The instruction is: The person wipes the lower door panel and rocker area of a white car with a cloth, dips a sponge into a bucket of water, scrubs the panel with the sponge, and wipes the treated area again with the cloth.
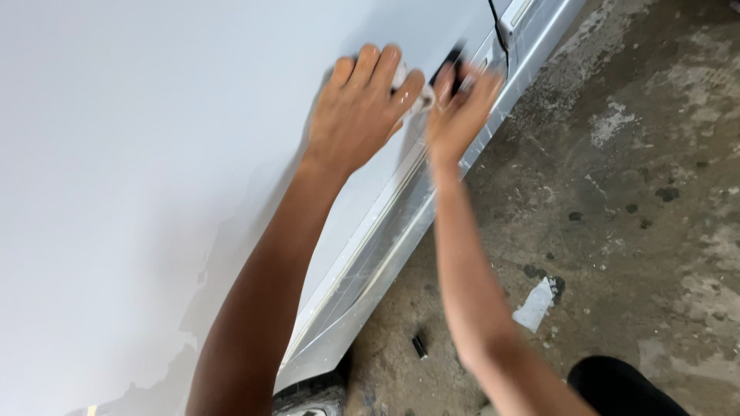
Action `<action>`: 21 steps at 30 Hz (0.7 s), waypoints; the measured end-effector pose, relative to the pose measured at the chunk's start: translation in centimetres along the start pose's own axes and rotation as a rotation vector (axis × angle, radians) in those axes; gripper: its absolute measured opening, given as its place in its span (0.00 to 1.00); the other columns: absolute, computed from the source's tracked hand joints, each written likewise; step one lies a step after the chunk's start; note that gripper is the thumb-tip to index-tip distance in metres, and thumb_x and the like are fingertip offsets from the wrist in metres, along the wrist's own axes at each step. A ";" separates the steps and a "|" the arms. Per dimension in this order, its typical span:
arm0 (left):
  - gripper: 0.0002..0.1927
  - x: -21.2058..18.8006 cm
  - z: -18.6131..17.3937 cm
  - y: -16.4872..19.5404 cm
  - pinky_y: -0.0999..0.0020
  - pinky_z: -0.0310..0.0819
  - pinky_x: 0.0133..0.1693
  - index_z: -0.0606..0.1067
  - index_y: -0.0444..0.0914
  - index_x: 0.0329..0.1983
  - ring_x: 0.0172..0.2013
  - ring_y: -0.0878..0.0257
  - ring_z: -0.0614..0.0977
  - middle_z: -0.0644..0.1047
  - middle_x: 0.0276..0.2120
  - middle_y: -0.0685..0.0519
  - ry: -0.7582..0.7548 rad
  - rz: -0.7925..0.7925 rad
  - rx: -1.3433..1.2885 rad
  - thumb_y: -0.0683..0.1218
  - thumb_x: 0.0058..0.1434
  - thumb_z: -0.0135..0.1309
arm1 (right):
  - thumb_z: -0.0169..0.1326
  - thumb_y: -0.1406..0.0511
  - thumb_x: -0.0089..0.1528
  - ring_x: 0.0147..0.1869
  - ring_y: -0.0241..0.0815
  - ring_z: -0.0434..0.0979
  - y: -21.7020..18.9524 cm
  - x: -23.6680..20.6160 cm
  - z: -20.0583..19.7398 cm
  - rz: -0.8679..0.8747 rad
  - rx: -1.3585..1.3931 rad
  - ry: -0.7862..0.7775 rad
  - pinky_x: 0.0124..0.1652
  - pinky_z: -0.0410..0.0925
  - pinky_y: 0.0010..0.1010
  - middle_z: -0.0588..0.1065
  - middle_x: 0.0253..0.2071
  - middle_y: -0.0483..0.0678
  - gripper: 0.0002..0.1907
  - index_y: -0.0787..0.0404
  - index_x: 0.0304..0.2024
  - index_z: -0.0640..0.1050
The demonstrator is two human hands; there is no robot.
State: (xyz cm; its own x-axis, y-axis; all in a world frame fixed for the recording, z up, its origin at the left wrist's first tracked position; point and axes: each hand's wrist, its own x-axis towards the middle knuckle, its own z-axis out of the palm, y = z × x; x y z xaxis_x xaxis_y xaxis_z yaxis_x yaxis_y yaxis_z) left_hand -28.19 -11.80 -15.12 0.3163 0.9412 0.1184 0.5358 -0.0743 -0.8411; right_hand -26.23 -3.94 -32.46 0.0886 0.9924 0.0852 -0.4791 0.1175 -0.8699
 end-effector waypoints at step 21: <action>0.13 -5.7 -4.7 -2.7 0.63 0.62 0.52 0.76 0.57 0.59 0.55 0.59 0.70 0.73 0.57 0.56 -0.025 0.156 0.081 0.51 0.72 0.56 | 0.57 0.69 0.67 0.50 0.42 0.70 -2.5 -14.9 -1.4 -0.236 0.100 -0.125 0.46 0.71 0.32 0.66 0.47 0.54 0.11 0.64 0.50 0.70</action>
State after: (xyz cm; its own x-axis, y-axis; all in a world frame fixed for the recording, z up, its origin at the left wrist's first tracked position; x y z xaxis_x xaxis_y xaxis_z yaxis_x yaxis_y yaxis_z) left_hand -27.79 -18.56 -11.05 0.3708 0.9283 -0.0288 0.4168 -0.1941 -0.8880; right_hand -25.17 -19.04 -32.22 0.1026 0.9331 0.3446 -0.5425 0.3429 -0.7669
